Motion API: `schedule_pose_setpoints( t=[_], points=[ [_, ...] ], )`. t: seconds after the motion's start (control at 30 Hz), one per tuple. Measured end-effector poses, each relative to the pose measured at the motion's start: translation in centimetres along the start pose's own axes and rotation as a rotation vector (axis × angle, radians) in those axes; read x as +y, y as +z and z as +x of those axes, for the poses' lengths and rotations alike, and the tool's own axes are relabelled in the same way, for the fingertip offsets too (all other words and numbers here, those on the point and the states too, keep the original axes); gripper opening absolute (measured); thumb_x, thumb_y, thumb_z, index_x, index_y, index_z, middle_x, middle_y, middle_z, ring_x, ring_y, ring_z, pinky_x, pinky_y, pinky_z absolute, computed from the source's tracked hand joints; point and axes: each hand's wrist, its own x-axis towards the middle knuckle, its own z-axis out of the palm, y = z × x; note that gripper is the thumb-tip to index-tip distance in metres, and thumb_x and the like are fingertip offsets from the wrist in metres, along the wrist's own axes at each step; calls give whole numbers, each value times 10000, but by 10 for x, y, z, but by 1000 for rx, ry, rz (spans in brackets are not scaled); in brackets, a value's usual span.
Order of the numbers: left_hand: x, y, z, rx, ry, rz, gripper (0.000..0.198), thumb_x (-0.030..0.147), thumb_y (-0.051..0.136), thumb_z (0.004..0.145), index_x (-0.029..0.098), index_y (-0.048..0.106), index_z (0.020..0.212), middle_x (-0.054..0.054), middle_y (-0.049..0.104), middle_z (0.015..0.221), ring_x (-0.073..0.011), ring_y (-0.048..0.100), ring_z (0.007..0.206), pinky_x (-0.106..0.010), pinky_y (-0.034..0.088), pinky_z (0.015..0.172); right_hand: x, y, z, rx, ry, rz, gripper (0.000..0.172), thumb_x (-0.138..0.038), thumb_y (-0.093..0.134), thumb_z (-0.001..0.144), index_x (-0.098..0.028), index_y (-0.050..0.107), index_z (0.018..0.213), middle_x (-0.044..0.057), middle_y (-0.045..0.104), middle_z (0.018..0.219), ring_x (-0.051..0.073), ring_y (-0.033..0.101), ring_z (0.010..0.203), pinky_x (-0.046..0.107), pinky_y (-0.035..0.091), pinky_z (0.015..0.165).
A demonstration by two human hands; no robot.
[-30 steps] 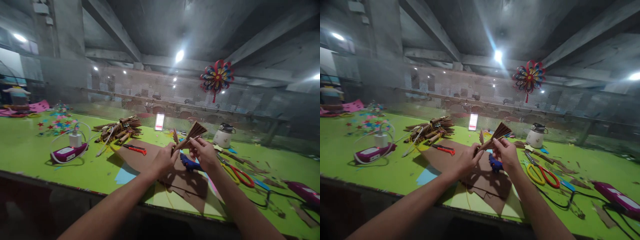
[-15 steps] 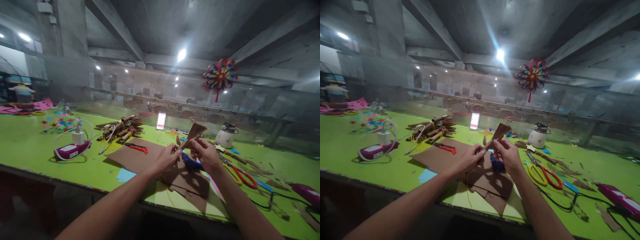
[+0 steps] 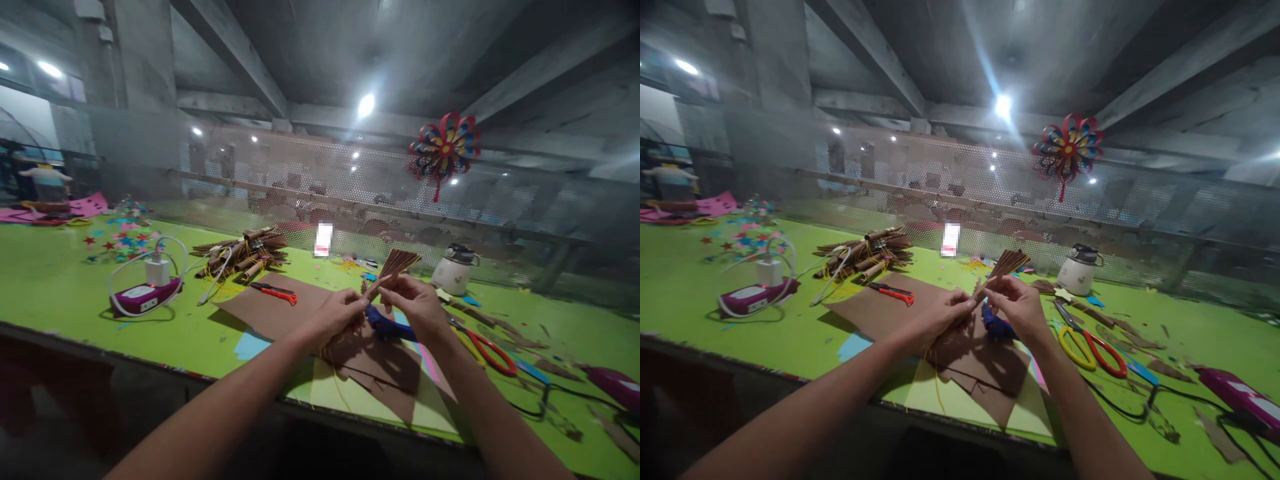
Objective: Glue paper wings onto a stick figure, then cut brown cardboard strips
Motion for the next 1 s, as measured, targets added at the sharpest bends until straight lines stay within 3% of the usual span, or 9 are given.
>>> schedule_pose_setpoints(
  t=[0.2, 0.3, 0.47, 0.63, 0.83, 1.0],
  points=[
    [2, 2, -1, -66, -107, -152, 255, 392, 570, 800, 152, 485, 798, -9, 565, 605, -64, 482, 462, -178, 304, 424, 5, 7, -5, 64, -172, -223, 109, -273, 624, 797, -165, 636, 815, 34, 625, 761, 133, 580, 619, 268, 506, 560],
    [1, 2, 0, -92, -113, -172, 255, 383, 552, 807, 145, 485, 743, -8, 560, 599, -53, 466, 450, -168, 294, 415, 8, 10, -8, 66, -355, -392, 54, -216, 589, 822, -176, 625, 827, 49, 628, 799, 160, 606, 724, 299, 525, 651],
    [3, 4, -1, 21, -115, -151, 189, 308, 477, 822, 151, 483, 717, 9, 536, 564, -52, 446, 418, -161, 293, 401, 11, 17, -11, 42, -595, -633, 109, -133, 522, 848, -178, 620, 864, 66, 616, 829, 171, 594, 790, 323, 510, 710],
    [-1, 4, 0, 82, -56, -159, 158, 306, 476, 803, 158, 483, 749, 3, 542, 590, -71, 484, 449, -168, 343, 424, 16, 24, -13, 94, -672, -724, 140, -128, 516, 848, -192, 632, 892, 68, 614, 840, 179, 579, 799, 328, 508, 698],
    [-9, 3, 4, 60, 57, -225, 243, 395, 535, 791, 168, 450, 790, 32, 505, 566, -70, 462, 435, -174, 351, 427, 13, 29, -16, 136, -735, -801, 160, -99, 543, 827, -200, 633, 912, 75, 641, 875, 202, 544, 838, 374, 494, 737],
    [-11, 1, 8, 72, 71, -244, 275, 425, 561, 774, 170, 460, 792, 40, 494, 571, -68, 454, 435, -179, 356, 422, 14, 29, -19, 118, -737, -798, 222, -80, 562, 815, -198, 636, 988, 77, 664, 927, 209, 538, 876, 389, 501, 774]
  ],
)
